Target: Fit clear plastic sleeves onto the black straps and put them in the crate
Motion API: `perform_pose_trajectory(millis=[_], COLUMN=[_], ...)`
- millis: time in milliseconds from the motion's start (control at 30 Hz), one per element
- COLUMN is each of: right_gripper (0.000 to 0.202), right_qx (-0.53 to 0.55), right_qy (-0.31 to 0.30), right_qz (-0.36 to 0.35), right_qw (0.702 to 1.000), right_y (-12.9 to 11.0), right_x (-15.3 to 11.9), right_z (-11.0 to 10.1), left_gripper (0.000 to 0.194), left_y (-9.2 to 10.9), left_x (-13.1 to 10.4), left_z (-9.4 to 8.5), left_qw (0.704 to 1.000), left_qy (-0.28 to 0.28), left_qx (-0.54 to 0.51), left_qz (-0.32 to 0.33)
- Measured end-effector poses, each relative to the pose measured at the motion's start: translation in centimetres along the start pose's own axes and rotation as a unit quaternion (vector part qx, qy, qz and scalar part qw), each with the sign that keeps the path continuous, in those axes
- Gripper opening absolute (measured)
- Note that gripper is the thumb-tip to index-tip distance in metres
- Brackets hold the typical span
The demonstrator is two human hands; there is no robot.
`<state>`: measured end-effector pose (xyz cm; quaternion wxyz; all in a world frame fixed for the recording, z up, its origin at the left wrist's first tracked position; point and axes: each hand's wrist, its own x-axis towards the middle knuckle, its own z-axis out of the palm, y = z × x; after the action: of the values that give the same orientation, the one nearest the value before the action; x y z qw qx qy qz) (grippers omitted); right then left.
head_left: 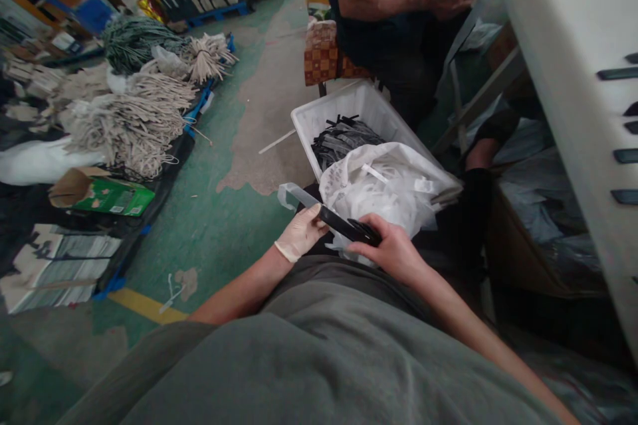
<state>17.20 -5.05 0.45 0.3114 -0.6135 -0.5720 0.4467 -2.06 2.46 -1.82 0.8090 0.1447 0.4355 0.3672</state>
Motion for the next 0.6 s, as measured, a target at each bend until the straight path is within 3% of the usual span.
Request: perform_pose_trajectory(millis=[100,200,433,600], right_gripper=[0.019,0.018,0.037,0.045], right_qx=[-0.156,-0.205,-0.004,0.148], right_qy=[0.014,-0.007,-0.055,-0.107], right_qz=[-0.037,-0.067,-0.087,-0.001], right_qw=[0.987,0.976,0.995,0.983], right_y=[0.0,0.4,0.7,0.4], right_x=[0.0,0.1,0.1,-0.3], right_z=[0.8,1.3,0.1,0.0], left_gripper=[0.036,0.036,0.037,0.038], left_y=[0.1,0.3,-0.1,-0.4], left_x=[0.1,-0.2,-0.6,-0.4], left_z=[0.0,0.1,0.7,1.1], left_qw=[0.999,0.999,0.999,0.997], left_qy=[0.027,0.032,-0.029,-0.004], left_qx=[0.018,0.018,-0.03,-0.076], left_qz=[0.005,0.034,0.021,0.017])
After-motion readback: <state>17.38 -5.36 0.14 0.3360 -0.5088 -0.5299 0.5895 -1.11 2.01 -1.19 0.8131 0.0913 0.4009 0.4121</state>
